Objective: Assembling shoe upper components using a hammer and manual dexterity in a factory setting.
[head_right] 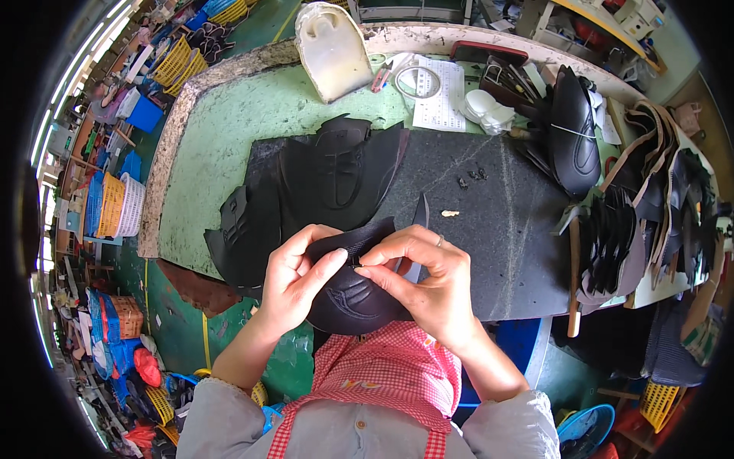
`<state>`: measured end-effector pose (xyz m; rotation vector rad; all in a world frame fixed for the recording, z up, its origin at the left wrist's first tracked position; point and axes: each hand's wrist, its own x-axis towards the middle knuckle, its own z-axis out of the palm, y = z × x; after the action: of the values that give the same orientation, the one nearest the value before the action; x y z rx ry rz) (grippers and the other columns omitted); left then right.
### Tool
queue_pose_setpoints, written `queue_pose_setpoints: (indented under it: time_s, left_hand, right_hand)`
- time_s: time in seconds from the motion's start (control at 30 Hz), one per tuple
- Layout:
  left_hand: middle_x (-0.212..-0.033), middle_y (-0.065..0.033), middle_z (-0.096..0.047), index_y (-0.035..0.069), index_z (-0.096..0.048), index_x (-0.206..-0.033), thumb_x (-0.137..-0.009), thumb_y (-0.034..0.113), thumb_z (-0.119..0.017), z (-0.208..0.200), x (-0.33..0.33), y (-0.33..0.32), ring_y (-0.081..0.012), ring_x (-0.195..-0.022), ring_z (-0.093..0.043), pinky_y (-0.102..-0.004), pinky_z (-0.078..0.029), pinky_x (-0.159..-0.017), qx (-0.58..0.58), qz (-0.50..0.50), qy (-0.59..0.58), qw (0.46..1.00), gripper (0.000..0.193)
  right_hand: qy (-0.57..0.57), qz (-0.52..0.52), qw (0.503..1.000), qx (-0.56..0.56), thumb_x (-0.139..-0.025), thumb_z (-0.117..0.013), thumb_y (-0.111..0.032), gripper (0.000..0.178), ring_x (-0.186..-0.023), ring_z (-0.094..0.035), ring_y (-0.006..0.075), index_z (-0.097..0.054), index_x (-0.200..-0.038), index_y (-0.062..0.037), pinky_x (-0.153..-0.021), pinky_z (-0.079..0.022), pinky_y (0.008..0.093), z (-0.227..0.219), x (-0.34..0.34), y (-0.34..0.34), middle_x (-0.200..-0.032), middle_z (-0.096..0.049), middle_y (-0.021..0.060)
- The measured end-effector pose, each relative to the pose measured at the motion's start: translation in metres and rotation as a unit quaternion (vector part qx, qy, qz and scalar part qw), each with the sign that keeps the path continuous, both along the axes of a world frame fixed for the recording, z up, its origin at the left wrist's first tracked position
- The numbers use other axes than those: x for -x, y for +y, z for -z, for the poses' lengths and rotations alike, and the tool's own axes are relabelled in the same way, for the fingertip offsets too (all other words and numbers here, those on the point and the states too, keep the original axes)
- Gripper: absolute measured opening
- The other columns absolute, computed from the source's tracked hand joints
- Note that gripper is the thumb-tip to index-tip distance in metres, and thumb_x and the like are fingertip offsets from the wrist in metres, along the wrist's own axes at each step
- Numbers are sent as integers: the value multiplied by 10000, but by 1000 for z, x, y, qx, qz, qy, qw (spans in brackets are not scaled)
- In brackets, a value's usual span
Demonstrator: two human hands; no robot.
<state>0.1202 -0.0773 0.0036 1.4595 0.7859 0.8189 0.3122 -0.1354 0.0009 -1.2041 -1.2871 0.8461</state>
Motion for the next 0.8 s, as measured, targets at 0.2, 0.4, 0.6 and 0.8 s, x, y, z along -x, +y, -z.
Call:
queue_pose_setpoints:
  time_s: [0.2,0.4,0.6,0.8]
  left_hand:
    - [-946,-48,-683,-29,-684,-1039,-962,64,-686,-2,-1,3,-25,-748,-590,-196,-447,-593,-84,-3,5,996,121]
    - [-910,-54,-687,-23,-702,-1020,-947,46,-689,-5,4,11,-44,-707,-599,-205,-434,-563,-244,18,39,969,101]
    - [-892,21,-657,-14,-658,-1080,-1008,86,-642,1,5,7,7,-774,-567,-192,-462,-643,92,30,-35,995,124]
    - [-929,10,-655,-14,-641,-1086,-994,71,-656,3,7,9,-9,-825,-594,-188,-490,-699,135,45,-51,989,126]
  right_hand:
    - [109,1,991,74,-818,-829,-56,129,-773,-640,100,-756,-923,-39,-732,-508,266,8,1,-2,-870,-712,22]
    - [121,21,992,8,-790,-878,-143,459,-965,-608,121,-629,-1161,-36,-871,-481,285,15,10,7,-1045,-651,27]
    - [270,-186,931,163,-909,-728,-60,388,-1092,-593,131,-572,-1261,-9,-995,-454,290,5,-9,9,-1139,-638,40]
    - [290,-164,920,209,-954,-717,-117,246,-959,-629,85,-624,-1153,-6,-867,-513,251,6,-13,8,-1031,-683,40]
